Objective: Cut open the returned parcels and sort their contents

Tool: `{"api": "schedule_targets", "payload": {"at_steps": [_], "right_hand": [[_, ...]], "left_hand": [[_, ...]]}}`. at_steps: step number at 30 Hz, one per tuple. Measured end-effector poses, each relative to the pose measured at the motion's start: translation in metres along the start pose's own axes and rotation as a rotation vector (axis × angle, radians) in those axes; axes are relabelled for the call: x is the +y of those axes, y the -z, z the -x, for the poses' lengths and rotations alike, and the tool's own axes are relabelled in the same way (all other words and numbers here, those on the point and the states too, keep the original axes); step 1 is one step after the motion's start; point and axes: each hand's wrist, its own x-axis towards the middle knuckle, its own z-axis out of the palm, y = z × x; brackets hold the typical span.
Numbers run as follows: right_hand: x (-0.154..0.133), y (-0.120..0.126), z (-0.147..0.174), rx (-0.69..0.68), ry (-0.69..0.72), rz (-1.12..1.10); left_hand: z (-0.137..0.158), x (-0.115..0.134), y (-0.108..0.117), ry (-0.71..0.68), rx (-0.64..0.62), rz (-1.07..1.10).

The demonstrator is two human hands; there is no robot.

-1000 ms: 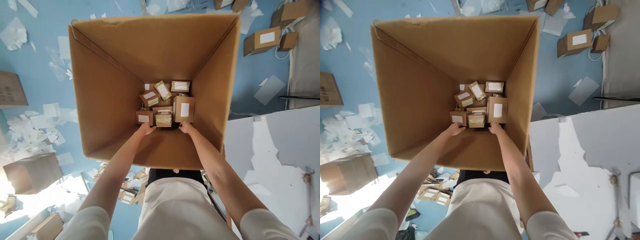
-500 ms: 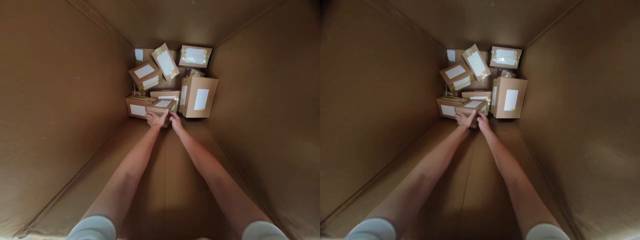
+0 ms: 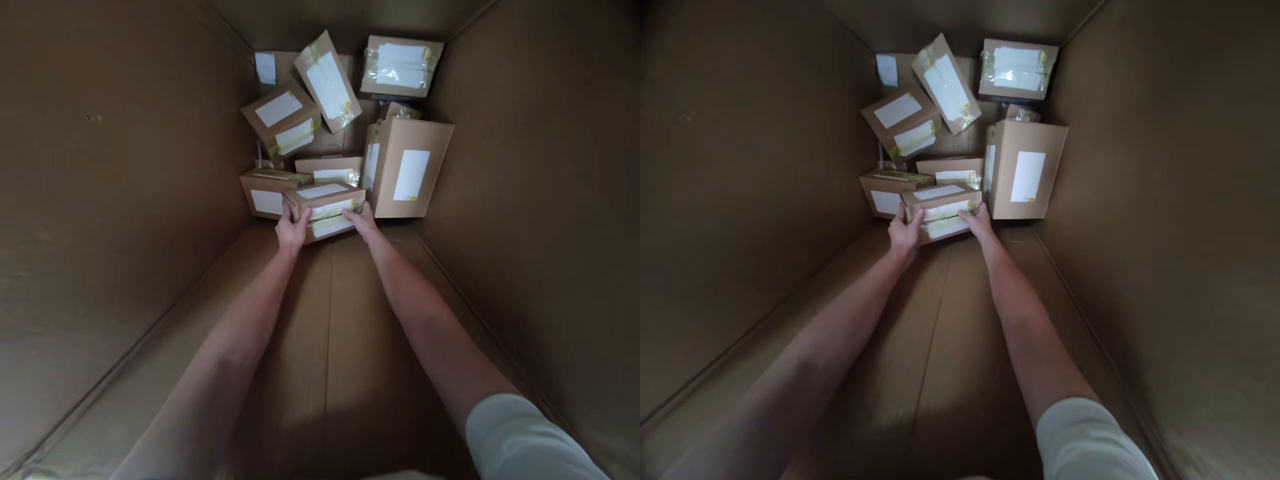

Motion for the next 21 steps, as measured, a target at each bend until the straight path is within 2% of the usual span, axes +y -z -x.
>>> {"api": "schedule_targets", "payload": {"at_steps": [3,5,7,10,12,14,16,17,19,21], "right_hand": [[-0.029,0.01,0.036,0.024,0.033,-0.079],[-0.061,0.023,0.07,0.036,0.088,-0.086],[-0.1,0.042,0.112,0.07,0.156,-0.085],[-0.161,0.082,0.196,0.16,0.324,-0.081],[-0.194,0.12,0.266,0.216,0.496,-0.101],[-0.213,0.165,0.339,0.267,0.679,-0.137],[-0.216,0.216,0.405,0.353,0.817,-0.138],[-0.211,0.244,0.433,0.421,0.858,-0.121],[-0.19,0.3,0.472,0.575,0.887,-0.074],[-0.158,0.356,0.488,0.717,0.875,-0.043]], "left_hand": [[0.014,0.023,0.024,0.12,0.164,0.099],[0.032,0.048,0.048,0.077,0.189,0.169],[0.06,0.078,0.079,-0.047,0.184,0.234],[0.123,0.128,0.136,-0.261,0.166,0.292],[0.176,0.162,0.17,-0.409,0.156,0.321],[0.234,0.197,0.193,-0.554,0.117,0.36],[0.29,0.233,0.198,-0.665,0.05,0.37],[0.317,0.251,0.192,-0.713,0.015,0.366],[0.364,0.286,0.165,-0.805,-0.074,0.342],[0.399,0.317,0.118,-0.895,-0.181,0.307]]}}
